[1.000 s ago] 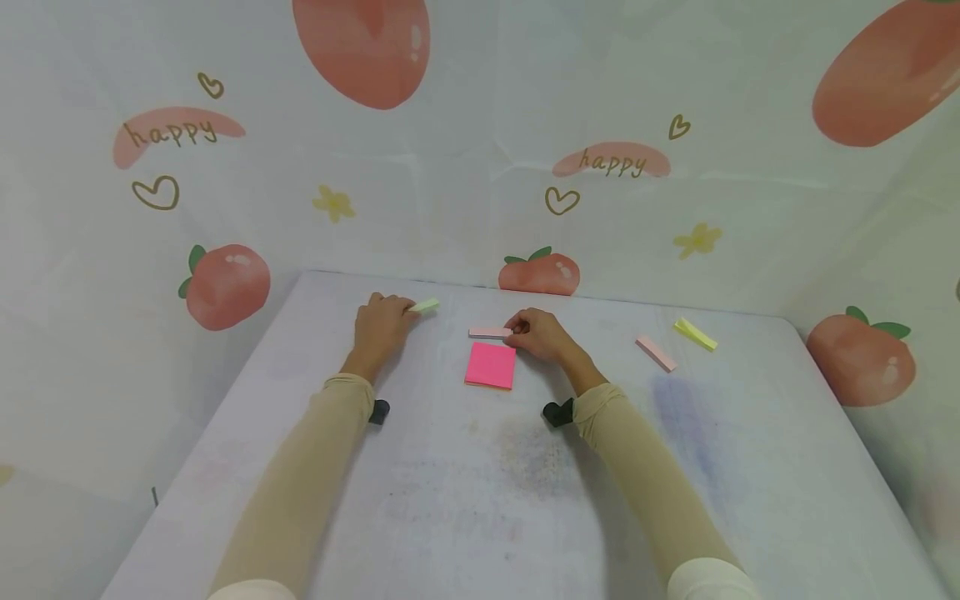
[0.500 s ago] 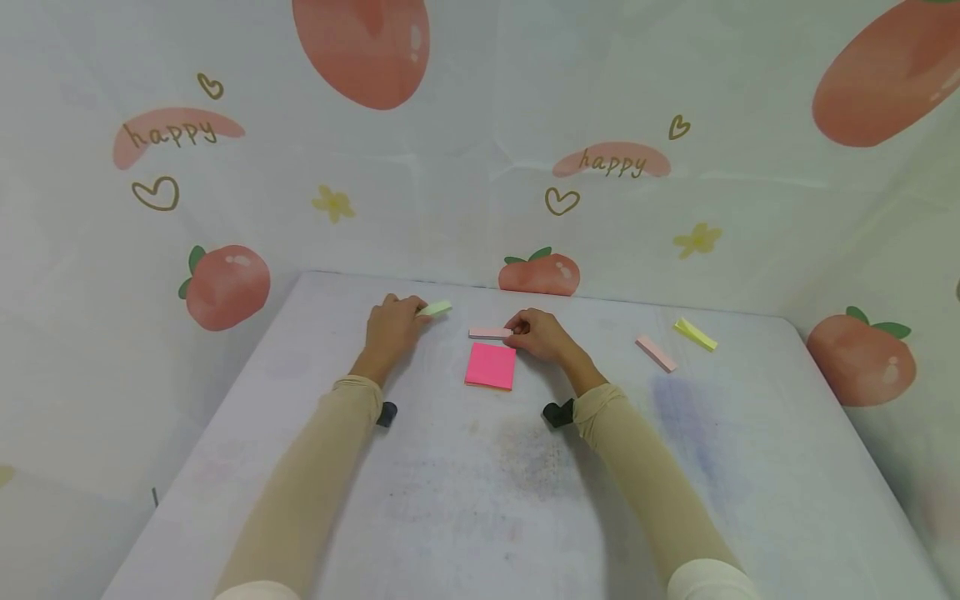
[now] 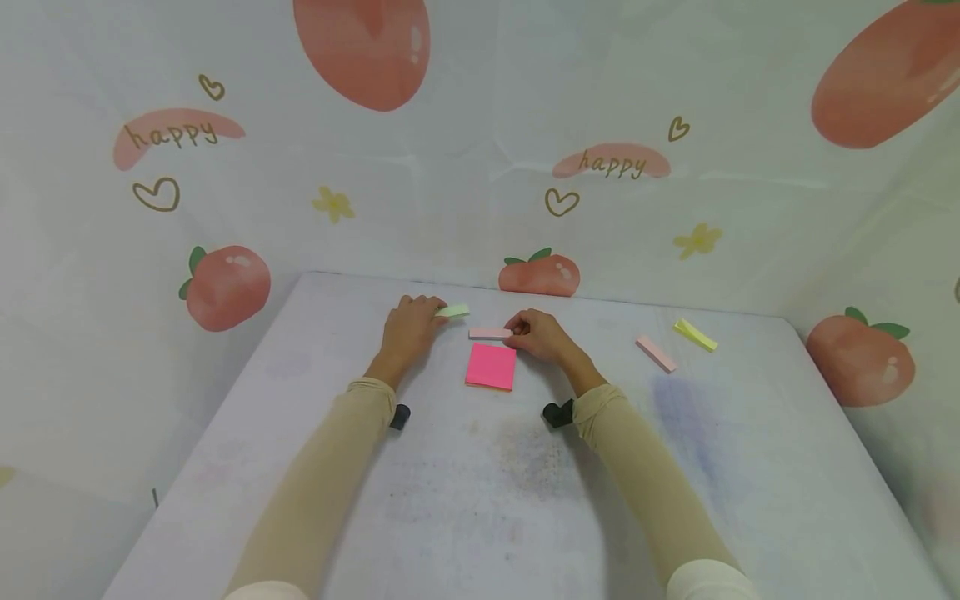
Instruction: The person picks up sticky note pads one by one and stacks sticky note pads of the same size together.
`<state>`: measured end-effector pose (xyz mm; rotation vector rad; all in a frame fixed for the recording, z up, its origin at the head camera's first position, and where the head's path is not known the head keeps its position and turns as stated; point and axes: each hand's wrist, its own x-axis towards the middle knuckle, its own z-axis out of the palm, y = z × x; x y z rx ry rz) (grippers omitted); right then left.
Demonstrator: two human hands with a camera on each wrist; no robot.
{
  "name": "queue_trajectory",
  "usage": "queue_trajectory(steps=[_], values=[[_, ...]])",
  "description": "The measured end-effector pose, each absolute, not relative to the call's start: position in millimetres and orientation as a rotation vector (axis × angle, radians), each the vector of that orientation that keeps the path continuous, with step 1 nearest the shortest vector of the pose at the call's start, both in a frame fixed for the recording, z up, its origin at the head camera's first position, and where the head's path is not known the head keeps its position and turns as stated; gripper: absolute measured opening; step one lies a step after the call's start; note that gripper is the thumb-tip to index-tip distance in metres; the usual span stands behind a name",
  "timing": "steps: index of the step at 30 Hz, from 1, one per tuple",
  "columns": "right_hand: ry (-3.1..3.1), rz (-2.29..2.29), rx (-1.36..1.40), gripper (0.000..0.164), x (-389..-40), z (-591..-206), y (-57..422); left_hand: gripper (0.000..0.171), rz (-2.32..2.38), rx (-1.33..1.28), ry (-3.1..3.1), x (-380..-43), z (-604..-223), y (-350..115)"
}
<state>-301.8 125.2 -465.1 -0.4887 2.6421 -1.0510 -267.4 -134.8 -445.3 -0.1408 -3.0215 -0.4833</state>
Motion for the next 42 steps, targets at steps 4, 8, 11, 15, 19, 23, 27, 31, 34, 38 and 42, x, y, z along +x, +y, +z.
queue_trajectory(steps=[4, 8, 11, 15, 19, 23, 27, 31, 34, 38, 42], values=[[2.637, -1.069, -0.486, 0.029, -301.9, -465.9, 124.8, 0.034, -0.492, -0.178, -3.008, -267.1, -447.2, -127.5], [2.646, -1.075, -0.496, 0.029, -301.4, -466.0, 124.6, 0.033, -0.534, -0.221, -3.002, -267.1, -449.7, -120.8], [2.653, -1.06, -0.499, 0.029, -301.1, -464.6, 124.6, 0.032, -0.562, -0.249, -2.995, -267.0, -451.3, -116.9], [2.646, -1.036, -0.498, 0.031, -301.1, -461.9, 124.7, 0.032, -0.589, -0.264, -2.988, -266.7, -453.6, -112.6], [2.641, -1.009, -0.501, 0.034, -301.3, -459.1, 125.2, 0.033, -0.61, -0.261, -3.001, -266.4, -455.3, -108.6], [2.641, -1.041, -0.489, 0.036, -302.1, -457.2, 125.7, 0.033, -0.623, -0.275, -3.008, -266.5, -455.3, -105.4], [2.658, -1.103, -0.502, 0.038, -301.6, -456.0, 125.0, 0.032, -0.639, -0.329, -2.999, -266.4, -453.4, -103.0], [2.686, -1.146, -0.544, 0.039, -300.4, -453.8, 121.8, 0.032, -0.655, -0.38, -2.988, -266.4, -451.8, -100.9], [2.7, -1.174, -0.57, 0.039, -300.4, -452.1, 118.7, 0.032, -0.664, -0.406, -2.987, -266.7, -451.6, -98.6], [2.704, -1.188, -0.585, 0.038, -301.2, -451.2, 115.1, 0.033, -0.664, -0.424, -2.987, -266.7, -451.3, -95.9], [2.7, -1.184, -0.587, 0.035, -300.3, -450.5, 112.8, 0.033, -0.659, -0.443, -2.985, -266.3, -450.3, -94.0]])
